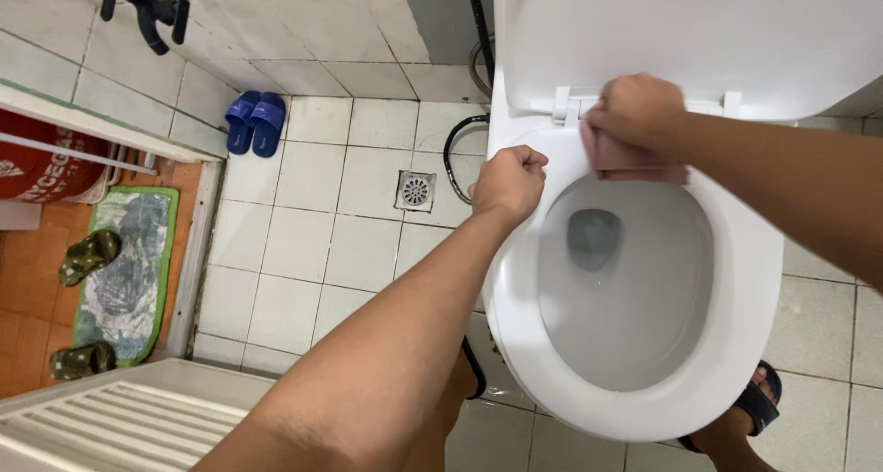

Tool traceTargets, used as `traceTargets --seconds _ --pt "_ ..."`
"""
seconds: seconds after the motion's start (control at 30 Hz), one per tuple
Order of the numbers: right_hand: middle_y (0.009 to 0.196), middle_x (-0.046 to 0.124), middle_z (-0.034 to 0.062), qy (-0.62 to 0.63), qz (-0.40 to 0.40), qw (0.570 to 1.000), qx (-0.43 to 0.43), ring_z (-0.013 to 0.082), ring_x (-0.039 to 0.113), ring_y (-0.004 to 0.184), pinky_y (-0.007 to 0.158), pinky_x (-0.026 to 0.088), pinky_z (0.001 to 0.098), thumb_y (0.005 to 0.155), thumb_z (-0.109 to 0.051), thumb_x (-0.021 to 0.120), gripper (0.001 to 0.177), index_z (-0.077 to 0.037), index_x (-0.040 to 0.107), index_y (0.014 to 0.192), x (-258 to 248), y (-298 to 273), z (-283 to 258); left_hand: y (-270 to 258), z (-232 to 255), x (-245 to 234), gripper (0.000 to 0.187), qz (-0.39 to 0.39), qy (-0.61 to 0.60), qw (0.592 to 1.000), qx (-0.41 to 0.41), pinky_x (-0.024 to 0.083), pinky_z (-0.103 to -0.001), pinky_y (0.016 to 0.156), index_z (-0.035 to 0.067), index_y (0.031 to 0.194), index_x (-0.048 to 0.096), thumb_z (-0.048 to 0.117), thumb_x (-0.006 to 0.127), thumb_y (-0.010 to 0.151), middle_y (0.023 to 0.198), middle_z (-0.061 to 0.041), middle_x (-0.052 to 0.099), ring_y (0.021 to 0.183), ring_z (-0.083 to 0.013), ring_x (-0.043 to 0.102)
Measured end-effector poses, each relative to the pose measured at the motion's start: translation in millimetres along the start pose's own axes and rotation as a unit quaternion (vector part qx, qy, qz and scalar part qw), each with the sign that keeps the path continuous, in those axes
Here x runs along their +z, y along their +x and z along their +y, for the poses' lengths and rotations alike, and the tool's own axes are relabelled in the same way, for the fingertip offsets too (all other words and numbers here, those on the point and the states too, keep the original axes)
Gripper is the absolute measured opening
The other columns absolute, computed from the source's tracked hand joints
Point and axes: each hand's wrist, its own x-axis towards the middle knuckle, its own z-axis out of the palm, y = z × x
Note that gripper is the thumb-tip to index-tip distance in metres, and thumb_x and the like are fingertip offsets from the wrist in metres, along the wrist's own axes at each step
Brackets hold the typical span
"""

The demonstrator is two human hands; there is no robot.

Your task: The person wipes the toilet seat and lid with a pink cloth, then opens the lid and wipes the underside and rim of the bowl. The cloth is folded and refolded during the process.

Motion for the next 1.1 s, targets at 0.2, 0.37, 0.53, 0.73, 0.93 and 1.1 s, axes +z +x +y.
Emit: traceTargets --seconds 0.2,0.37,0.53,0.73,0.93,1.1 --pt "0.088 0.077 0.0188 -0.061 0.035 0.997 -0.035 0.0341 0.073 0.077 0.065 0.059 0.0456 0.088 -0.028 0.073 0.023 -0.006 0.074 0.094 5.5 6.2 -3.2 -1.3 11.4 8.1 0.021 -0.013 0.007 1.0 0.002 0.036 -0.045 0.11 0.023 0.103 0.079 0.023 0.061 0.092 0.095 -0.002 0.081 0.096 -0.021 0.073" --pt "0.083 0.076 0.0178 -0.13 -0.007 0.991 0.01 0.032 0.075 0.071 0.061 0.061 0.0442 0.086 -0.024 0.072 0.02 -0.005 0.076 0.09 -5.6 -7.8 28.4 -4.7 23.8 9.8 0.021 -0.026 0.011 1.0 -0.012 0.036 -0.045 0.108 0.023 0.104 0.078 0.025 0.062 0.091 0.096 -0.001 0.08 0.097 -0.0195 0.072" --pt "0.086 0.074 0.0165 -0.137 -0.024 0.99 -0.002 0.0338 0.073 0.079 0.067 0.061 0.0446 0.082 -0.021 0.074 0.019 -0.003 0.075 0.089 -15.4 -30.3 60.3 -13.1 22.8 11.8 0.021 -0.031 0.008 0.999 -0.013 0.036 -0.044 0.109 0.022 0.105 0.078 0.024 0.061 0.093 0.091 -0.002 0.08 0.093 -0.0198 0.073" --pt "0.079 0.071 0.0149 -0.049 0.084 0.993 -0.071 0.0359 0.07 0.075 0.067 0.056 0.0505 0.095 -0.024 0.067 0.017 -0.008 0.067 0.098 -6.0 -32.9 24.0 -9.5 12.1 5.4 0.021 -0.016 -0.013 1.0 0.0 0.034 -0.046 0.108 0.02 0.104 0.078 0.02 0.062 0.09 0.089 0.0 0.079 0.092 -0.0191 0.072" --pt "0.085 0.066 0.0098 0.005 0.229 0.965 -0.128 0.032 0.067 0.081 0.066 0.054 0.0469 0.068 -0.013 0.071 0.027 -0.014 0.068 0.094 -5.6 -26.1 45.5 -15.5 15.1 9.0 0.02 -0.018 -0.008 1.0 -0.013 0.035 -0.046 0.108 0.021 0.102 0.078 0.023 0.061 0.091 0.086 -0.002 0.079 0.09 -0.0209 0.072" --pt "0.096 0.071 0.0124 0.001 0.305 0.952 -0.029 0.0299 0.068 0.097 0.085 0.057 0.0418 0.102 -0.014 0.068 0.01 -0.007 0.074 0.102 12.3 -56.4 129.3 -22.5 27.5 19.6 0.021 -0.028 -0.002 1.0 -0.012 0.035 -0.045 0.108 0.021 0.104 0.078 0.021 0.059 0.093 0.087 -0.003 0.079 0.09 -0.021 0.072"
